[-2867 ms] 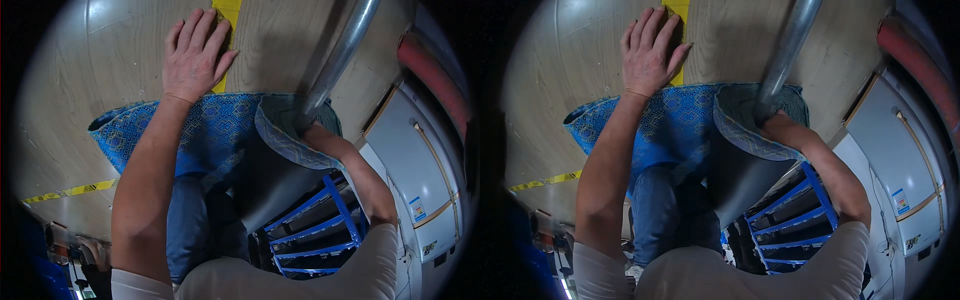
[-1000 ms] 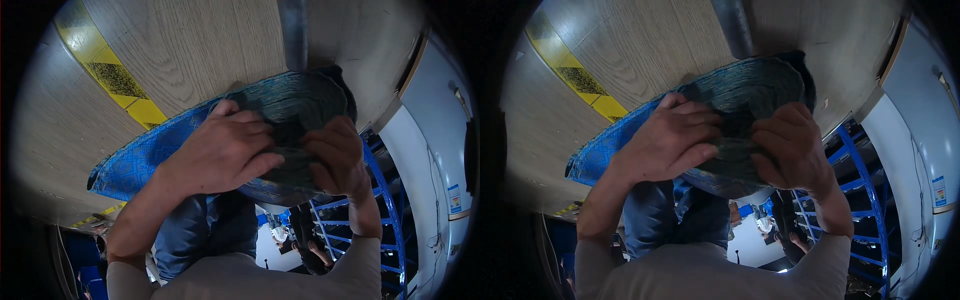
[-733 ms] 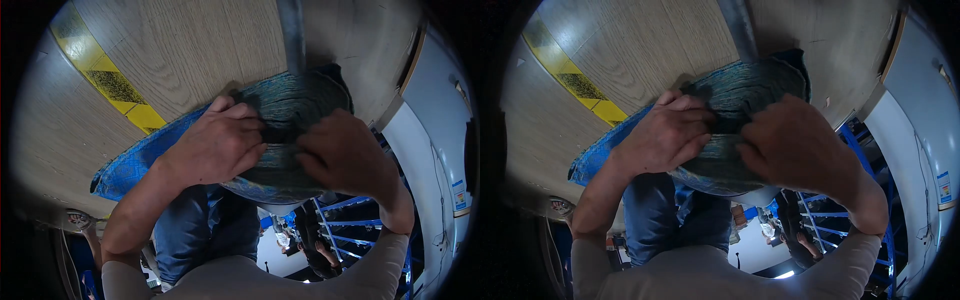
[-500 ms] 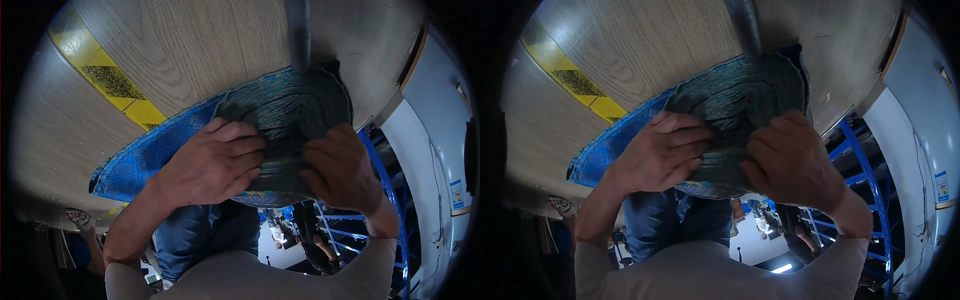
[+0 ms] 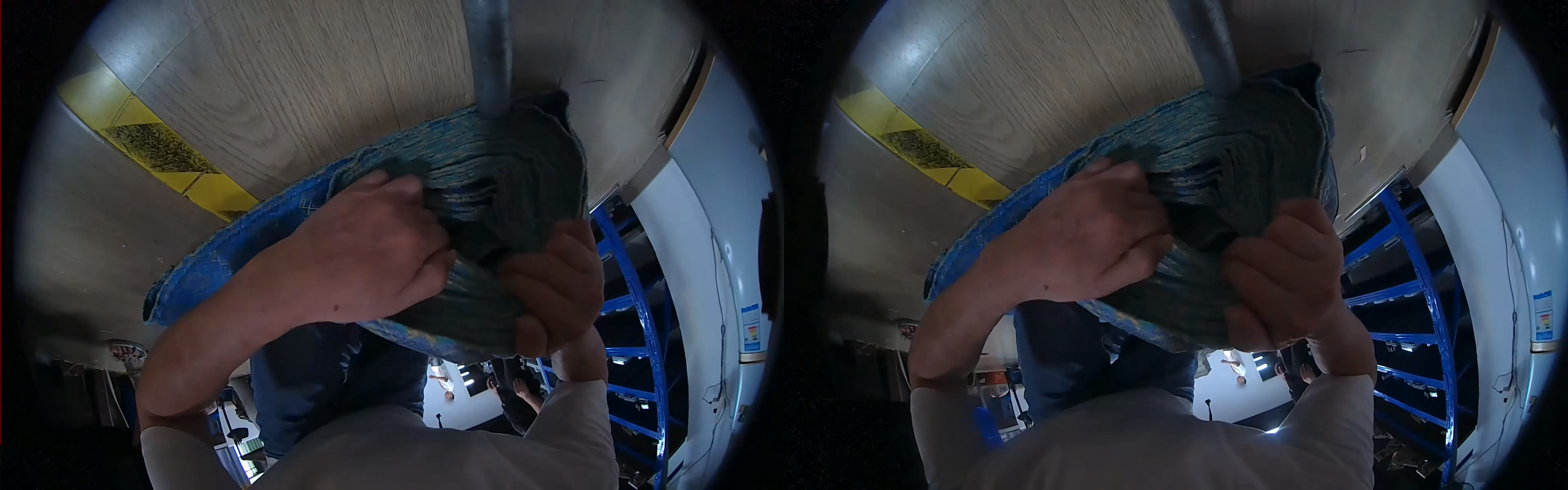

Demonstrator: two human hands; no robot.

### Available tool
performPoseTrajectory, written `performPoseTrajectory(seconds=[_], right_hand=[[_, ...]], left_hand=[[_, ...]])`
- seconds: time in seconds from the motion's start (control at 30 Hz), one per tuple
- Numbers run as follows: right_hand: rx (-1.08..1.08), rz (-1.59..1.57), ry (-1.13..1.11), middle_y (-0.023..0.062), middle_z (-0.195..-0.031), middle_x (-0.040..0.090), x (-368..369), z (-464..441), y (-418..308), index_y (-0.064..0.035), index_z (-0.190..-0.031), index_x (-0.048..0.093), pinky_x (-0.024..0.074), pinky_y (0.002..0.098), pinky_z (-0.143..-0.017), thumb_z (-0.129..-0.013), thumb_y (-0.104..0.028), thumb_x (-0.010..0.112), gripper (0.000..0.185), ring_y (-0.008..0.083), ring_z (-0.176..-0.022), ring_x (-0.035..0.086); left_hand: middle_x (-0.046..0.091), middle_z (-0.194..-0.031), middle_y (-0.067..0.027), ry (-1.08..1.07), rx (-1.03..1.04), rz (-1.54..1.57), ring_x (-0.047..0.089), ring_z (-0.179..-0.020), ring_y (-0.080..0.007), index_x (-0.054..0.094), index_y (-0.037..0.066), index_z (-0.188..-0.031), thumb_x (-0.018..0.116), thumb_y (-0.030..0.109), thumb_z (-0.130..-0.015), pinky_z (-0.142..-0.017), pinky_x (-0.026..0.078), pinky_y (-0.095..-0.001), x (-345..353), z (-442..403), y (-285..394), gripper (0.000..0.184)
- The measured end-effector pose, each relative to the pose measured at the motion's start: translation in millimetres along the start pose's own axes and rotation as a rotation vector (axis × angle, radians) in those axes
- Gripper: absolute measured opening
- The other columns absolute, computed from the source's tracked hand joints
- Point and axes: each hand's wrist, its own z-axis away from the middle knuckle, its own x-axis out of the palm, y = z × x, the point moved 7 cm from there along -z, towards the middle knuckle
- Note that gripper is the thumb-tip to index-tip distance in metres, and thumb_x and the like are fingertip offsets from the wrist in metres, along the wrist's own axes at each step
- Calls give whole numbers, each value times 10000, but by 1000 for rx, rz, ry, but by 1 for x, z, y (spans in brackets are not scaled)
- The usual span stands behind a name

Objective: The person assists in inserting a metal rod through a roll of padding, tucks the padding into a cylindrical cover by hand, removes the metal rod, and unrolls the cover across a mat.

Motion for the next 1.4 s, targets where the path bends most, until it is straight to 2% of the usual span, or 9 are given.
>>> performPoseTrajectory(seconds=[0.27,0.37,0.47,0.57,0.67,0.97,1.1,1.3,1.4], right_hand=[[26,55,-57,57,-787,715,1,3,-5,-63,-738,705,469,384,-684,-880,-369,574,362,172,-630,517],[27,42,-74,55,-795,714,0,3,-3,-56,-737,706,469,381,-689,-881,-369,579,367,175,-654,515],[17,15,-88,56,-800,711,1,5,-2,-53,-741,706,470,382,-696,-878,-369,585,365,177,-674,516],[0,-12,-88,61,-802,707,2,3,0,-54,-740,701,472,385,-701,-874,-367,593,358,179,-684,518],[-2,-34,-84,67,-803,704,2,3,1,-54,-741,701,473,389,-708,-876,-367,593,357,181,-685,520],[92,-169,-146,83,-858,711,19,-8,22,-70,-813,676,453,404,-716,-853,-457,645,390,219,-686,556],[215,-99,-385,96,-806,699,40,-30,25,-69,-853,670,435,409,-669,-970,-530,508,503,247,-648,570],[157,-107,-323,92,-739,672,31,-21,21,-68,-778,657,423,421,-631,-965,-504,462,513,257,-619,560],[124,-131,-286,54,-698,619,30,-21,20,-100,-709,609,421,397,-652,-783,-414,649,326,235,-616,530]], left_hand=[[649,-913,-48,172,65,270,546,-913,-230,774,83,-968,678,190,-876,-834,469,-388,-2,9,-12,170],[682,-1055,-76,226,210,347,559,-950,-250,775,108,-1120,690,178,-826,-850,442,-391,-2,6,-6,313],[631,-916,-51,110,136,320,547,-926,-227,766,88,-1023,686,223,-870,-848,433,-405,-3,5,-4,219],[633,-916,-47,83,28,237,550,-924,-235,761,93,-1014,693,252,-875,-843,418,-405,-3,6,-5,221],[674,-1038,-89,31,-10,95,577,-1000,-273,764,77,-1069,702,227,-837,-893,430,-436,-3,6,-1,283],[714,-1201,-110,31,64,287,583,-1069,-302,741,55,-1009,689,218,-853,-962,434,-437,-5,14,-10,231],[723,-1176,-89,21,51,163,588,-1085,-285,735,67,-993,690,227,-843,-948,429,-425,-8,23,-9,223],[683,-971,-32,174,82,99,564,-1011,-240,670,96,-878,686,239,-860,-885,427,-387,-11,32,-7,145],[678,-907,-52,208,94,207,579,-932,-256,672,88,-864,686,215,-870,-848,453,-388,-13,30,-6,128]])
